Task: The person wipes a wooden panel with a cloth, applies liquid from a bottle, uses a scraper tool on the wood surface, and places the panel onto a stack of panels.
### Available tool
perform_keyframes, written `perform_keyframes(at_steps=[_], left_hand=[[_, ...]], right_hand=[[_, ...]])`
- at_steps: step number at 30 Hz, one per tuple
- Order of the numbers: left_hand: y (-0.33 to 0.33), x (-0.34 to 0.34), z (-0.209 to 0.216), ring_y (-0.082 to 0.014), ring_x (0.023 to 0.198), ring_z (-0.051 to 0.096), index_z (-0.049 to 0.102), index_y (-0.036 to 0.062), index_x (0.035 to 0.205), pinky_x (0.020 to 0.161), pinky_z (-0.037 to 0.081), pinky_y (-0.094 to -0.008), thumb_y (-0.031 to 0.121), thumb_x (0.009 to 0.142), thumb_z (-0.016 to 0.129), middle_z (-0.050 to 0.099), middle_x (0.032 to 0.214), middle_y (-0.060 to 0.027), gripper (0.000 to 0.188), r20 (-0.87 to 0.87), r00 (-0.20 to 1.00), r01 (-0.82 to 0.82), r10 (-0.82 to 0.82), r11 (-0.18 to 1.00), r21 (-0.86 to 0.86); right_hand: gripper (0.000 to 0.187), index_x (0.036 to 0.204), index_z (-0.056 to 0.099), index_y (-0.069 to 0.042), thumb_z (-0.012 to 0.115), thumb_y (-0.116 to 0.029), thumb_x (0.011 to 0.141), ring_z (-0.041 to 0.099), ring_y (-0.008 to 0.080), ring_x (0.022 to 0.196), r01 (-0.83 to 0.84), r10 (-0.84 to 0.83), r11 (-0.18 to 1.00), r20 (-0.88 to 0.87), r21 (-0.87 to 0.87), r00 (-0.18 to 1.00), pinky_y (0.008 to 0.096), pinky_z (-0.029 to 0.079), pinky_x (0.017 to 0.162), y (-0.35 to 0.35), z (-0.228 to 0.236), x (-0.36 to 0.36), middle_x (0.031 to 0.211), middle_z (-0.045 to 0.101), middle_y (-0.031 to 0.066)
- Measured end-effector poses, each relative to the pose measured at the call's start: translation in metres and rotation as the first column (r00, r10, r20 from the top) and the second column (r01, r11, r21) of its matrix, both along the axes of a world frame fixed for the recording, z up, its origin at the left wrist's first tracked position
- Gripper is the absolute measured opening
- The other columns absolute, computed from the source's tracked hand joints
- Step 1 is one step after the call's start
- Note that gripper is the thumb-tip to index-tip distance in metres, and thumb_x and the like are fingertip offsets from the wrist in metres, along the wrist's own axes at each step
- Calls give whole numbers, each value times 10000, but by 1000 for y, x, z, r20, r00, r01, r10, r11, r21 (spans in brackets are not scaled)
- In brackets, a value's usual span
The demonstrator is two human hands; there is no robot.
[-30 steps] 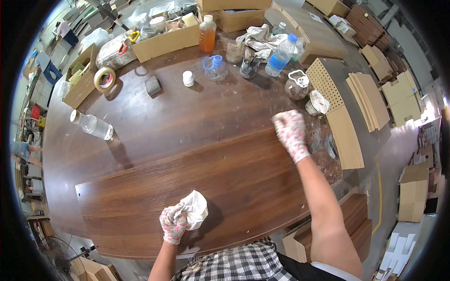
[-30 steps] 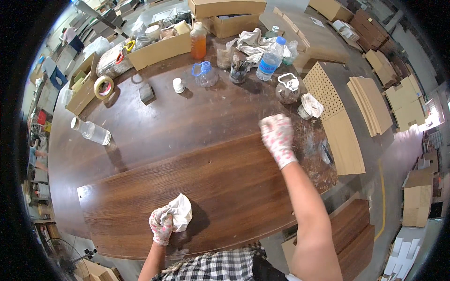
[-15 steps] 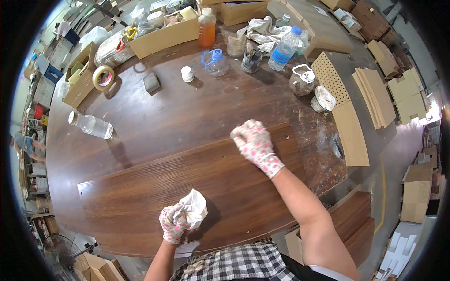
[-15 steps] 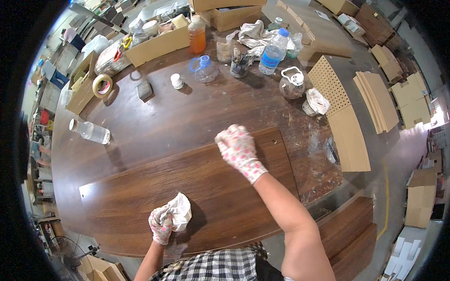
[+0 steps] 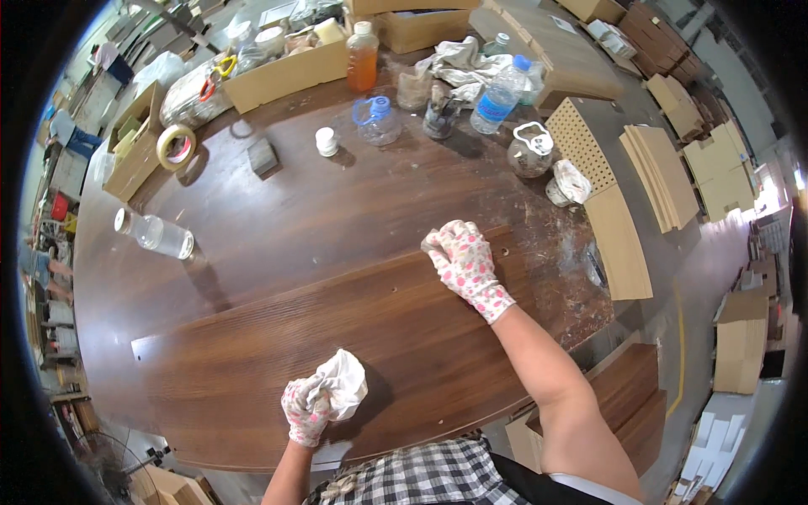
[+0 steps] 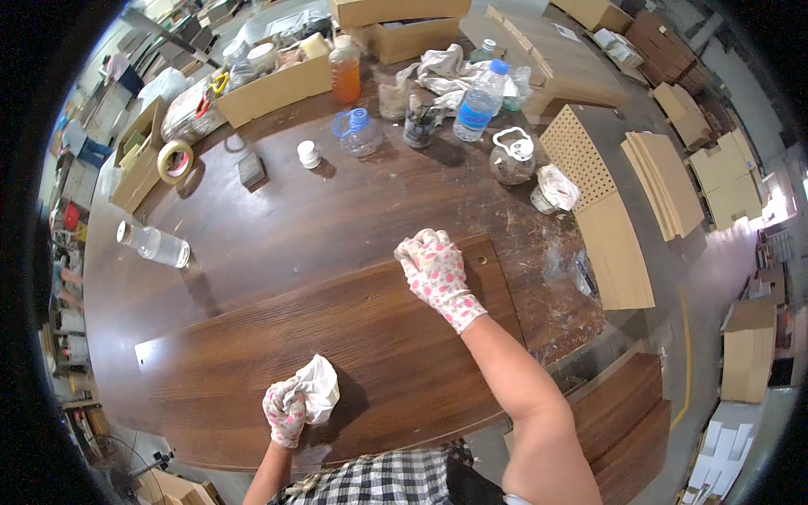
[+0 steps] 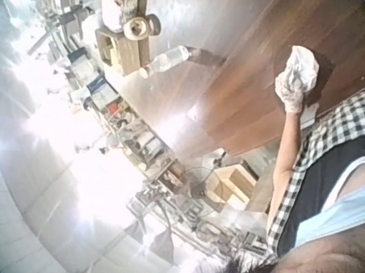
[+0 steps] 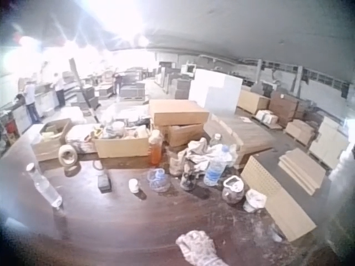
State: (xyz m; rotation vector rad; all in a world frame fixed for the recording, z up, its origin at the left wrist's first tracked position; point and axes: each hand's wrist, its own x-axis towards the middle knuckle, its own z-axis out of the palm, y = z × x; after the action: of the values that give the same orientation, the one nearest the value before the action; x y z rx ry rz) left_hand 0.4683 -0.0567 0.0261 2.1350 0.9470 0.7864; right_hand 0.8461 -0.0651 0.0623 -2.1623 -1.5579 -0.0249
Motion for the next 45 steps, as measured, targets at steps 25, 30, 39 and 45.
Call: perform_keyframes(at_steps=[25, 30, 39, 45], left_hand=[[66, 120, 54, -273, 971, 553, 635, 53, 1022, 855, 442, -370, 106, 784, 634, 575, 1061, -131, 244, -40, 996, -69, 79, 976, 206], [85, 216, 20, -251, 817, 591, 671, 138, 775, 702, 486, -353, 147, 658, 693, 616, 812, -68, 119, -240, 971, 64, 17, 944, 324], [48, 397, 12, -266, 734, 566, 658, 118, 646, 623, 460, -382, 306, 615, 648, 619, 726, -88, 191, -412, 903, 274, -123, 903, 331], [49, 384, 30, -325, 831, 597, 691, 91, 756, 779, 421, -476, 320, 780, 551, 652, 801, -111, 269, -482, 851, 310, -207, 940, 142]], right_hand=[[331, 1068, 571, -55, 631, -96, 745, 477, 301, 1083, 152, -152, 947, -22, 284, 988, 411, 365, 959, -102, 19, 91, 1128, 548, 126], [417, 1124, 552, -74, 663, -99, 723, 456, 300, 1113, 247, -224, 953, -141, 175, 964, 430, 353, 975, -143, -23, 20, 1156, 523, 105], [390, 1114, 563, -44, 626, -76, 731, 470, 288, 1095, 331, -304, 933, -184, 139, 935, 410, 365, 967, -131, -26, 14, 1136, 542, 111], [338, 1105, 559, -29, 584, -54, 769, 480, 304, 1089, 308, -297, 943, -104, 127, 949, 416, 371, 961, -136, -27, 18, 1133, 548, 133]])
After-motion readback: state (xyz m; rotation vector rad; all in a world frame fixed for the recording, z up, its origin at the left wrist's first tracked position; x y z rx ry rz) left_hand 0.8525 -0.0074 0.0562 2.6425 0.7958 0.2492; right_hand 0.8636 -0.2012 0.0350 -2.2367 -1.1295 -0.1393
